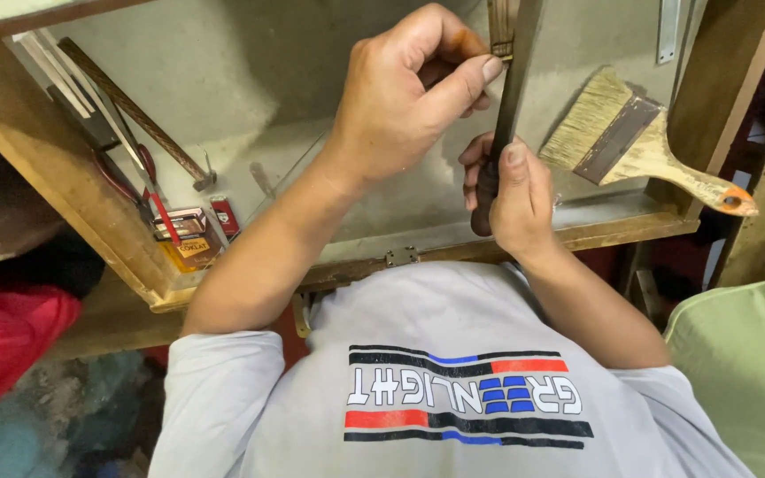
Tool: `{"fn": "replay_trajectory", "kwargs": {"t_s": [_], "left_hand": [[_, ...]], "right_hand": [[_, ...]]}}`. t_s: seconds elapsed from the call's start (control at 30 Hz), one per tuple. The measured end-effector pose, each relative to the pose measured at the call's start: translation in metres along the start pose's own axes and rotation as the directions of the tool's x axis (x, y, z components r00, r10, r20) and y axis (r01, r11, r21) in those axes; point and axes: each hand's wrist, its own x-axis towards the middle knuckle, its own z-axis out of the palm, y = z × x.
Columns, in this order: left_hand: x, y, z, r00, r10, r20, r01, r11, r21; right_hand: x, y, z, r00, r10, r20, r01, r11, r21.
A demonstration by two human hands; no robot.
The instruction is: The person sweeps a jewelry workbench with a brush and then files a small metal ring.
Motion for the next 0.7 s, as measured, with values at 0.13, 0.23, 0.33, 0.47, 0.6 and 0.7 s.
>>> {"fn": "replay_trajectory", "kwargs": {"t_s": [0.13, 0.23, 0.33, 0.47, 0.6, 0.7], "left_hand": [[0.001, 0.001, 0.000, 0.998, 0.055, -0.007, -0.054, 0.994, 0.098], [0.001, 0.000, 0.001, 0.996, 0.091, -0.019, -0.087, 0.985, 0.152], [0.000, -0.002, 0.002, 0.991, 0.121, -0.049, -0.109, 0.974, 0.198], [-0.002, -0.005, 0.003, 0.983, 0.178, -0.053, -0.163, 0.963, 0.213], [0.000, -0.005, 0.002, 0.969, 0.243, -0.045, -0.224, 0.941, 0.254], [0.000, -0.007, 0.002, 0.974, 0.223, -0.038, -0.206, 0.943, 0.260]], "right_hand": [[-0.005, 0.004, 0.002, 1.000, 0.012, -0.011, -0.012, 1.000, 0.015], [-0.006, 0.003, 0.003, 1.000, 0.020, -0.017, -0.020, 1.000, -0.001], [0.001, -0.006, 0.005, 1.000, -0.027, -0.010, 0.027, 0.999, -0.040], [0.010, -0.015, 0.008, 0.998, -0.055, -0.035, 0.052, 0.997, -0.063], [-0.002, -0.009, 0.005, 1.000, -0.011, -0.015, 0.009, 0.992, -0.125], [0.006, -0.021, 0.002, 0.998, -0.065, 0.003, 0.065, 0.983, -0.173]]}}
